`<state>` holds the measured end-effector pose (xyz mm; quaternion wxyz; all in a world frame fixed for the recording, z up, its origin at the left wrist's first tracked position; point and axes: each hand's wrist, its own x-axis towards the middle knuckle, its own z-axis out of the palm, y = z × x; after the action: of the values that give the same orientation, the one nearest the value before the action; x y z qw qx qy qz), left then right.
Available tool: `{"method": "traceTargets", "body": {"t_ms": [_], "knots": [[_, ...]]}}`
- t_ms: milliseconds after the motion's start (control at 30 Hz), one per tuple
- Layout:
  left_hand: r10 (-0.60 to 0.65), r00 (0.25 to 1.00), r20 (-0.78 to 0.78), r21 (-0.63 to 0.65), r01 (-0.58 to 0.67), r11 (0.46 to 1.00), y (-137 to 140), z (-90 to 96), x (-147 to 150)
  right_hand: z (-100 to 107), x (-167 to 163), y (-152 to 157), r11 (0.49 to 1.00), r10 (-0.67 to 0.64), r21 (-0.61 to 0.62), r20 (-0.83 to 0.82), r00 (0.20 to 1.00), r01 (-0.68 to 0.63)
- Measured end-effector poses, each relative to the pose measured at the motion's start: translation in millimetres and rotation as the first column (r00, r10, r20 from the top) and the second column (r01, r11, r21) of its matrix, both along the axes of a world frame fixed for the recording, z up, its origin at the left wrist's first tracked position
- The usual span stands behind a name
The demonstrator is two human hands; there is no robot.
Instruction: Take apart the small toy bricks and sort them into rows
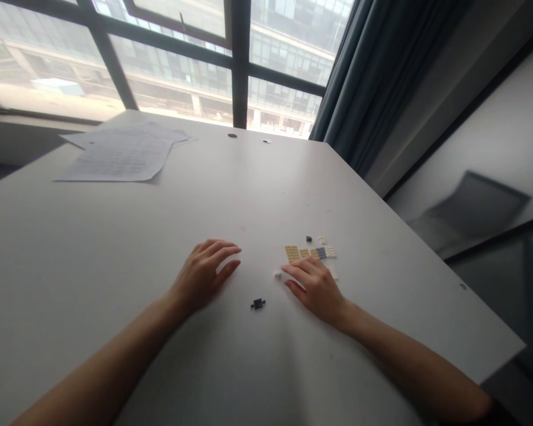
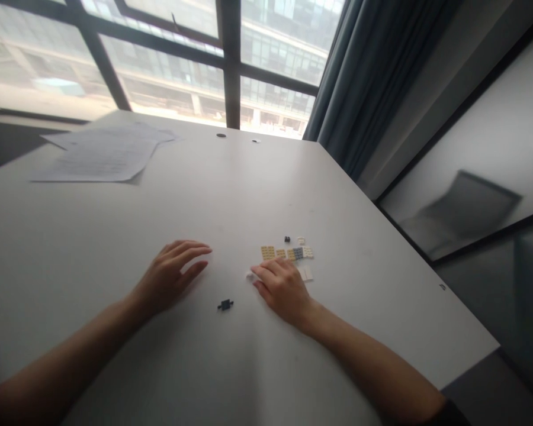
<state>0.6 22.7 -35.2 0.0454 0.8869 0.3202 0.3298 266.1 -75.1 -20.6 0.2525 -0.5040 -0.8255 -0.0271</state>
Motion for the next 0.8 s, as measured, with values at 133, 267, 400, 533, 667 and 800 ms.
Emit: {"method": "traceTargets", "body": {"t_ms": [133,267,400,533,667,800], "knots": [[-0.043,0.997,-0.058,0.009,0.044,0.999,-5,-0.7,1,-4,-23,14,0.996,0.009,-0.088,0.101,0.995,0.0],[-0.061,0.995,-0.073,0.015,0.063,0.998,-5,-1.2,3,-1,-4,12,0.997,0.004,-0.072,0.061,0.998,0.0],[-0.073,0.995,-0.068,0.013,0.075,0.997,-3,-2.5,2,7,53,9,0.995,-0.097,0.014,-0.07,0.993,0.099],[-0.079,0.995,-0.067,0.021,0.081,0.997,-3,-2.2,3,2,104,9,0.986,-0.168,-0.019,-0.013,0.986,0.168],[-0.075,0.995,-0.069,0.017,0.076,0.997,-4,-2.1,3,-5,115,10,0.992,-0.107,-0.068,0.044,0.993,0.11],[-0.063,0.997,-0.054,0.014,0.064,0.998,-4,-2.0,3,-1,108,8,0.994,-0.084,-0.061,0.074,0.994,0.089]]}}
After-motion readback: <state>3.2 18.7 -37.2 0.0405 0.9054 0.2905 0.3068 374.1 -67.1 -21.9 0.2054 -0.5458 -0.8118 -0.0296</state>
